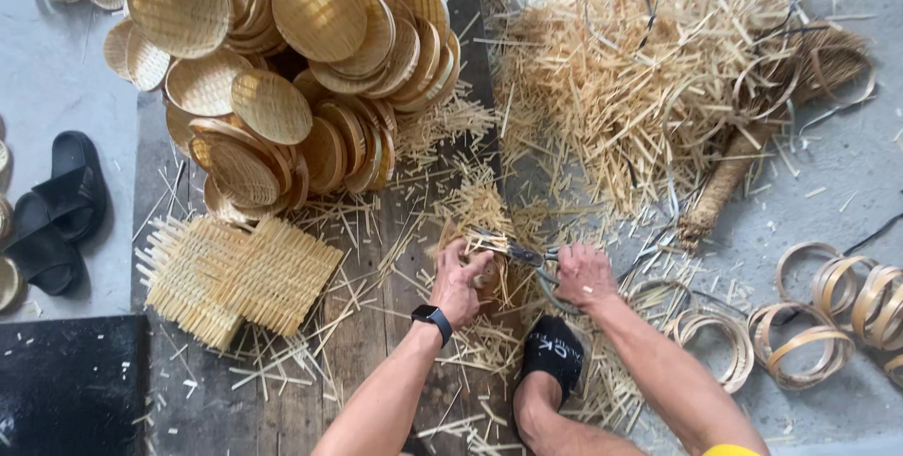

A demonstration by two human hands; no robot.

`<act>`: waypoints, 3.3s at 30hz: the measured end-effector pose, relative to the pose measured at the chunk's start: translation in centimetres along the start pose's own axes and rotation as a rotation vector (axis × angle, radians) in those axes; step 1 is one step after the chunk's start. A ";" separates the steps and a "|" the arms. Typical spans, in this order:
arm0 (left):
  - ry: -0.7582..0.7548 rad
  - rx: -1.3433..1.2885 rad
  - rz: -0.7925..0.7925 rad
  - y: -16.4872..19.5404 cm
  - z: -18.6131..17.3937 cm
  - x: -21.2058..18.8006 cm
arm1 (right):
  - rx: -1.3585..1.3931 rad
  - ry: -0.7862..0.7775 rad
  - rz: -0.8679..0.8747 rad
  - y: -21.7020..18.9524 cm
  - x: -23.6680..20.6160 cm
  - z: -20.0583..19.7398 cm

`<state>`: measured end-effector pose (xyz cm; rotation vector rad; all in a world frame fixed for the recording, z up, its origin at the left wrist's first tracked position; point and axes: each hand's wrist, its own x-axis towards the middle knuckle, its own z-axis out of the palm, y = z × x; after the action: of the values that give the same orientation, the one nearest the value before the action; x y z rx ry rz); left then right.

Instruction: The person sits on the floor of a workshop assembling round woven bamboo basket lids. They trim bamboo strips with scissors, fit and press the woven bamboo disc onto a round wooden base, bend a bamboo rim ring around the edge, and place the finished basket onto a growing stack of completed baskets.

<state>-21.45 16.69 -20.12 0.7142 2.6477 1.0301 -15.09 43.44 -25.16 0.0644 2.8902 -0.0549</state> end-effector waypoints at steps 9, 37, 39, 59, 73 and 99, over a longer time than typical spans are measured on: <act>0.193 -0.085 -0.302 1.2 2.2 -1.9 | 0.136 0.034 -0.027 0.8 -1.4 -0.8; 0.124 -0.134 -0.153 -1.5 1.5 -2.7 | 0.003 0.124 -0.162 1.4 0.0 1.4; 0.186 -0.241 -0.300 -0.7 2.4 -3.2 | 0.023 0.092 -0.149 1.5 -0.2 1.5; 0.111 -0.120 -0.137 -1.4 2.0 -2.4 | -0.050 -0.082 -0.088 0.1 0.4 2.1; 0.153 -0.076 -0.191 -0.5 2.9 -2.3 | -0.071 -0.145 -0.097 0.7 0.7 1.6; 0.198 -0.389 -0.676 -9.1 2.8 0.8 | 0.308 0.042 0.404 0.7 -1.7 1.7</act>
<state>-24.45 12.92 -28.38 -0.3583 2.4152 1.3636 -12.98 44.02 -26.41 0.7063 2.8223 -0.4249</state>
